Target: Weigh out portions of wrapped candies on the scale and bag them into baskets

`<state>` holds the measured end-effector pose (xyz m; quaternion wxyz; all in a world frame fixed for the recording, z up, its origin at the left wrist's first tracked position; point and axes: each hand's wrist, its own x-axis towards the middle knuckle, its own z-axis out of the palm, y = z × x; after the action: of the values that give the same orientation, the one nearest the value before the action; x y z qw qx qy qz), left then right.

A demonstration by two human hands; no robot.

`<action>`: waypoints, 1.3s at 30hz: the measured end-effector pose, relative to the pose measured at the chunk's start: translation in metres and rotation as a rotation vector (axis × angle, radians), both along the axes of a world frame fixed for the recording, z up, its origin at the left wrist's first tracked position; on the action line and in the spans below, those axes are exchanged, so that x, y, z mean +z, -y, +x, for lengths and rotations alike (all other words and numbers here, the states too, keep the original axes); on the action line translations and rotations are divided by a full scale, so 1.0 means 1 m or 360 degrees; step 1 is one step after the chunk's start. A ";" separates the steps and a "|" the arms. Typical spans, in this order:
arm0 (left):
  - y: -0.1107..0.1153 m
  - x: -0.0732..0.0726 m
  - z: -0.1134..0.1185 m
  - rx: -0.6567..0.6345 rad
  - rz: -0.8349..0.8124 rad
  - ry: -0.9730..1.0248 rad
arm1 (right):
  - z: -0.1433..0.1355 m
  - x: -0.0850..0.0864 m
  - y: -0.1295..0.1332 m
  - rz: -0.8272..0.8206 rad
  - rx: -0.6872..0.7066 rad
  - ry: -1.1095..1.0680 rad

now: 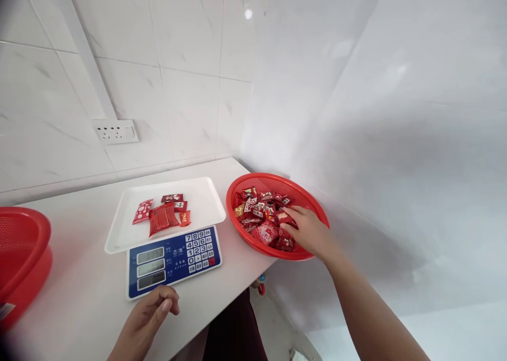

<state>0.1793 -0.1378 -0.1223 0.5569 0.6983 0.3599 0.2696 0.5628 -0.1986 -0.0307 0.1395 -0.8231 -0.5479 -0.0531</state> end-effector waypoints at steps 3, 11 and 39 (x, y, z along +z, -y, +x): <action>0.004 0.003 0.005 0.0035 -0.0045 0.0023 | 0.005 -0.004 -0.027 -0.0463 0.0098 -0.0138; 0.008 0.008 0.009 0.0204 -0.0004 0.0027 | -0.007 -0.026 -0.090 -0.0588 0.0275 -0.0317; 0.007 -0.003 0.007 0.0056 0.0123 0.0016 | -0.100 0.022 -0.105 -0.0021 0.0566 -0.0390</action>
<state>0.1860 -0.1450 -0.1249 0.5264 0.7116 0.3585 0.2967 0.4633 -0.0933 -0.0091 0.2069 -0.7147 -0.6637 0.0764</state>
